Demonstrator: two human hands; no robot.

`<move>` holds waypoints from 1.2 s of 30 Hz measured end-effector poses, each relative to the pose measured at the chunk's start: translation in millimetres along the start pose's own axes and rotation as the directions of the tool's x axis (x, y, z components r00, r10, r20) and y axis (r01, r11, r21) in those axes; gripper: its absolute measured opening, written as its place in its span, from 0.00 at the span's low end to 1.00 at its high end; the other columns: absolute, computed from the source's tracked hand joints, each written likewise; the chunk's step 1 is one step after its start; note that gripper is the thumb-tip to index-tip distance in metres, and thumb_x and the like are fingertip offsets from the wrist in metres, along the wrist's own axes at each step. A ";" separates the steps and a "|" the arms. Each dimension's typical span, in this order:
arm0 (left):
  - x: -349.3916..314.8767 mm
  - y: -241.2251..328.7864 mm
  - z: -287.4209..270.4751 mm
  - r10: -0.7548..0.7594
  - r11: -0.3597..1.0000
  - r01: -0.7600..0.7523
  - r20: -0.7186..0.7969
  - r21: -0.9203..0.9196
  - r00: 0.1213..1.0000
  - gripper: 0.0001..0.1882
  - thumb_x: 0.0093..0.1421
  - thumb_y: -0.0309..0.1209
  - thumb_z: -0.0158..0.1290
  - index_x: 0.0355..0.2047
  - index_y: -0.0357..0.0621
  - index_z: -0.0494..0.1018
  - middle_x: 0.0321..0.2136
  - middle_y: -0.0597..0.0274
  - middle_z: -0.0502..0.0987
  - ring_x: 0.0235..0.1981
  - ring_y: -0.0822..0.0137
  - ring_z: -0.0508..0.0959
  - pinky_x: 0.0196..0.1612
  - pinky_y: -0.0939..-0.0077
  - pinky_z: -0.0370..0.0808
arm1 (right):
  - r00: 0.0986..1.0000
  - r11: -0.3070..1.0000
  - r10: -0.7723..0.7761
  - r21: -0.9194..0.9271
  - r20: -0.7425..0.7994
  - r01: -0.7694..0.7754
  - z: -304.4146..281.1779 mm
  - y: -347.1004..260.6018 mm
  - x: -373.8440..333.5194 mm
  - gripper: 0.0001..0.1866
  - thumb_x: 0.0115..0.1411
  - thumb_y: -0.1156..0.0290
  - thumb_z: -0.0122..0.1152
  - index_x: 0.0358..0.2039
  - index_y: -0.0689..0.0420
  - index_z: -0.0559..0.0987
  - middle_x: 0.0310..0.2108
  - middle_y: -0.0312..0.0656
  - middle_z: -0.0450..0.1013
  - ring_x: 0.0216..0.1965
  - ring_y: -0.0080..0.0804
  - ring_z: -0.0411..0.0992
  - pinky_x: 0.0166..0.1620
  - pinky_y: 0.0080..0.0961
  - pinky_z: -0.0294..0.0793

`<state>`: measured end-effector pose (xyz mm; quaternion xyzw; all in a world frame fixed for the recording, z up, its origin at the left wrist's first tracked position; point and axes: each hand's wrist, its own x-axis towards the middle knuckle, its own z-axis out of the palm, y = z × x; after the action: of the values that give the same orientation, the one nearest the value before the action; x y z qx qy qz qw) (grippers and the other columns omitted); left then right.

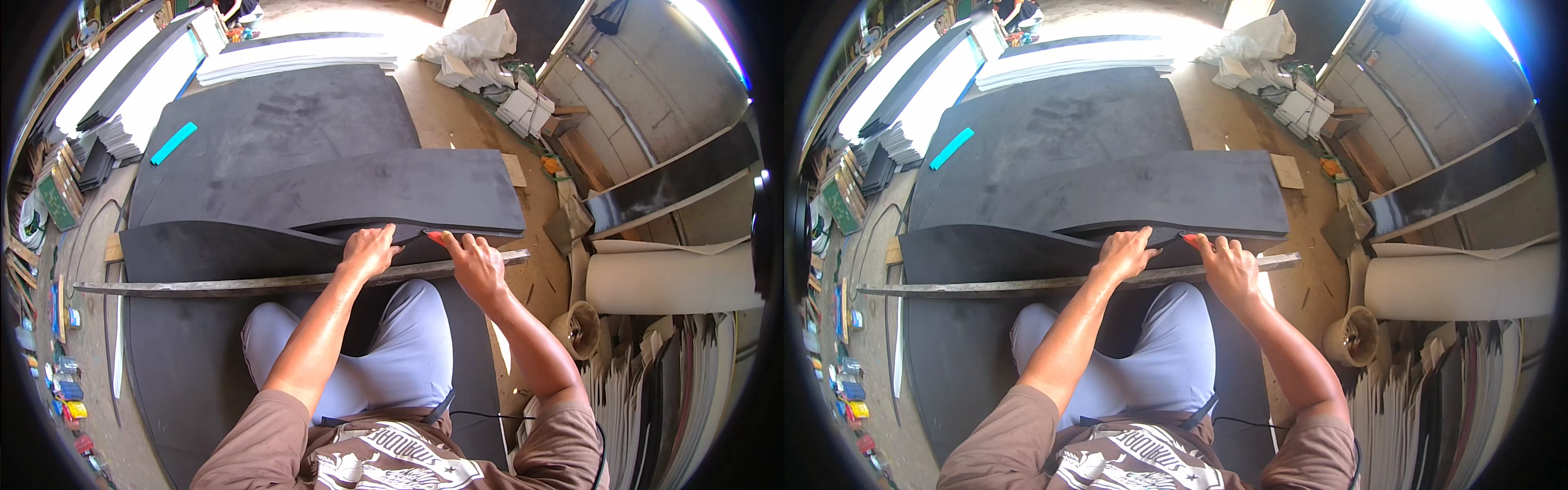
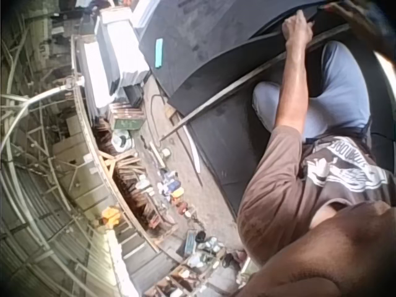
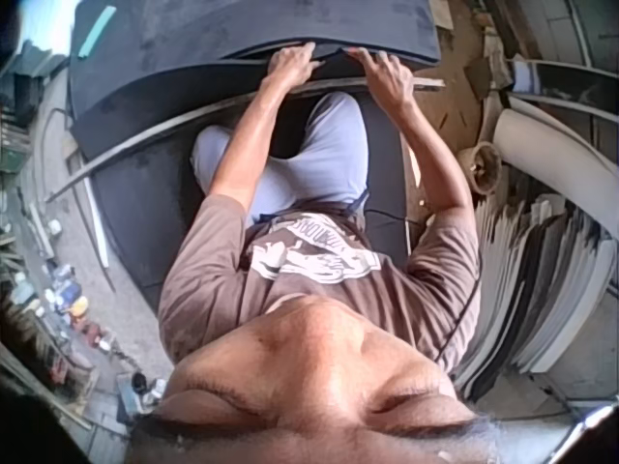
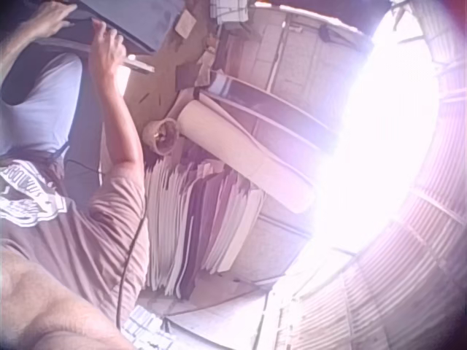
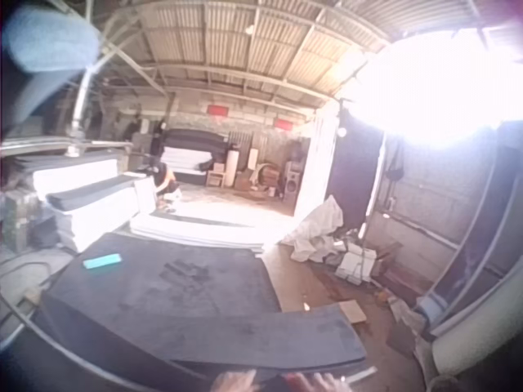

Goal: The person measures and cuts a large black sheet of material using a metal ruler and a utility knife. They position a green plastic template on the sheet, mark a line, and then cut along the ruler to separate a rectangular piece from the larger sheet.

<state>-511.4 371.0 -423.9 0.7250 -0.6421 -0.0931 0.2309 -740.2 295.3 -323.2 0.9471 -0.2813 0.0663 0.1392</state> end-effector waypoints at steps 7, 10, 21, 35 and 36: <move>-2.2 3.9 -3.8 -0.047 0.998 0.048 0.032 -0.027 0.998 0.24 0.66 0.44 0.62 0.50 0.36 0.74 0.36 0.45 0.85 0.42 0.43 0.85 0.43 0.49 0.81 | 0.998 0.999 0.052 -0.016 0.023 -0.052 0.3 2.3 -0.2 0.24 0.61 0.77 0.60 0.58 0.48 0.78 0.33 0.42 0.76 0.35 0.42 0.79 0.34 0.41 0.81; -3.5 5.1 -4.9 -0.052 0.998 0.053 0.033 -0.023 0.998 0.26 0.65 0.44 0.62 0.54 0.35 0.74 0.36 0.45 0.85 0.41 0.44 0.86 0.43 0.51 0.83 | 0.996 0.999 0.035 -0.024 0.078 -0.033 -4.4 13.5 -5.2 0.22 0.63 0.73 0.59 0.59 0.51 0.76 0.35 0.43 0.77 0.37 0.41 0.80 0.35 0.40 0.84; 3.1 3.5 -8.8 -0.040 0.999 0.041 0.087 -0.004 0.995 0.33 0.65 0.46 0.63 0.60 0.33 0.71 0.35 0.43 0.85 0.42 0.45 0.86 0.45 0.53 0.83 | 0.997 0.997 0.071 0.036 -0.004 -0.071 -4.9 19.8 -13.8 0.26 0.60 0.78 0.60 0.59 0.46 0.78 0.32 0.40 0.75 0.34 0.41 0.78 0.33 0.41 0.80; 6.1 5.6 -12.1 -0.071 0.997 0.074 0.107 -0.018 0.992 0.26 0.62 0.48 0.65 0.45 0.37 0.73 0.29 0.45 0.83 0.39 0.43 0.85 0.43 0.49 0.81 | 0.990 0.996 0.082 -0.033 0.113 -0.079 -6.8 30.3 -9.2 0.24 0.62 0.75 0.60 0.60 0.46 0.77 0.36 0.42 0.77 0.37 0.44 0.81 0.35 0.42 0.83; 6.1 5.5 -11.8 -0.072 0.997 0.074 0.097 -0.012 0.993 0.26 0.62 0.48 0.66 0.45 0.37 0.73 0.29 0.45 0.83 0.39 0.43 0.85 0.43 0.49 0.81 | 0.989 0.996 0.085 -0.040 0.117 -0.081 -9.7 33.2 -12.0 0.23 0.63 0.75 0.60 0.59 0.47 0.76 0.36 0.43 0.77 0.37 0.45 0.81 0.36 0.43 0.83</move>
<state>-510.3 367.2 -410.0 0.7408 -0.6250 -0.1414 0.2016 -769.0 277.7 -308.8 0.9343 -0.3295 0.0107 0.1358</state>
